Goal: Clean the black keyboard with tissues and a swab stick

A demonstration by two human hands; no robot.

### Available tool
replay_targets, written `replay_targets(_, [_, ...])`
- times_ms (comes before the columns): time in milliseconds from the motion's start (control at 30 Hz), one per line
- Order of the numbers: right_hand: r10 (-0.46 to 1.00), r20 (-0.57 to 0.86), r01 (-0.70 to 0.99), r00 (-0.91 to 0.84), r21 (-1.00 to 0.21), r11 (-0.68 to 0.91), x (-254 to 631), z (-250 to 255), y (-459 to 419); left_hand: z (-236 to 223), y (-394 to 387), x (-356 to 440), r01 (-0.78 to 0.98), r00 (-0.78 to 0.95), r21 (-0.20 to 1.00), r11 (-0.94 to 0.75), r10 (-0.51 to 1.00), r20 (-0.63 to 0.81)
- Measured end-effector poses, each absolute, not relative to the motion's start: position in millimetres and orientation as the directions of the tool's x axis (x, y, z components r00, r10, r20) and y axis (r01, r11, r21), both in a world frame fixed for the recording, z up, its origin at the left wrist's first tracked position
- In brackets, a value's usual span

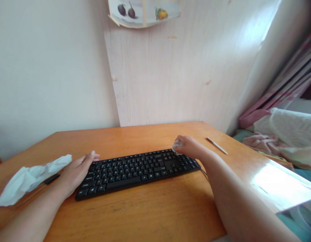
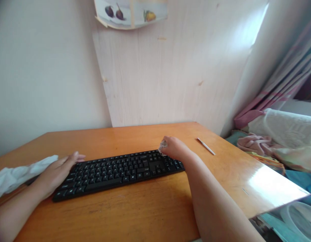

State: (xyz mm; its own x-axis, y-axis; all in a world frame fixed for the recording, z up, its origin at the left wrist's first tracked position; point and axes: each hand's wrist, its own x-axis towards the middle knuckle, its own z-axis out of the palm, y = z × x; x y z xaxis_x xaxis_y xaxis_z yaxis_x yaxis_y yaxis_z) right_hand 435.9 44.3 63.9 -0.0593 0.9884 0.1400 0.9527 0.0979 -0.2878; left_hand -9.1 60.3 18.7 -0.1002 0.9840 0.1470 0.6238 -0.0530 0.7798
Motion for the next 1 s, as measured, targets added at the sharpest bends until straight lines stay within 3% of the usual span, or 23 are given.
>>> replay_targets(167, [0.991, 0.05, 0.981, -0.121, -0.144, 0.127, 417, 67, 35, 16, 63, -12, 0.632, -0.092, 0.772, -0.066, 0.983, 0.159])
replay_targets(300, [0.987, -0.024, 0.983, -0.157, -0.104, 0.154, 413, 77, 24, 16, 62, -11, 0.634, -0.099, 0.771, -0.062, 0.982, 0.16])
replay_targets(500, [0.969, -0.14, 0.957, -0.203, -0.239, 0.166, 416, 91, 14, 17, 61, -8, 0.633, -0.104, 0.771, -0.065, 0.98, 0.168])
replay_targets(667, [0.978, 0.021, 0.931, -0.206, -0.302, 0.202, 409, 88, 16, 17, 63, -10, 0.643, -0.094, 0.763, -0.063, 0.983, 0.16])
replay_targets(833, [0.966, -0.089, 0.946, -0.242, -0.243, 0.215, 398, 86, 13, 13, 65, -12, 0.649, -0.099, 0.758, -0.068, 0.98, 0.173])
replay_targets(900, [0.958, -0.104, 0.93, -0.267, -0.287, 0.228, 396, 87, 12, 12, 64, -12, 0.639, -0.1, 0.765, -0.079, 0.978, 0.185])
replay_targets(1000, [0.952, -0.005, 0.878, -0.307, -0.388, 0.282, 392, 85, 12, 12, 62, -10, 0.63, -0.1, 0.772, -0.079, 0.978, 0.182])
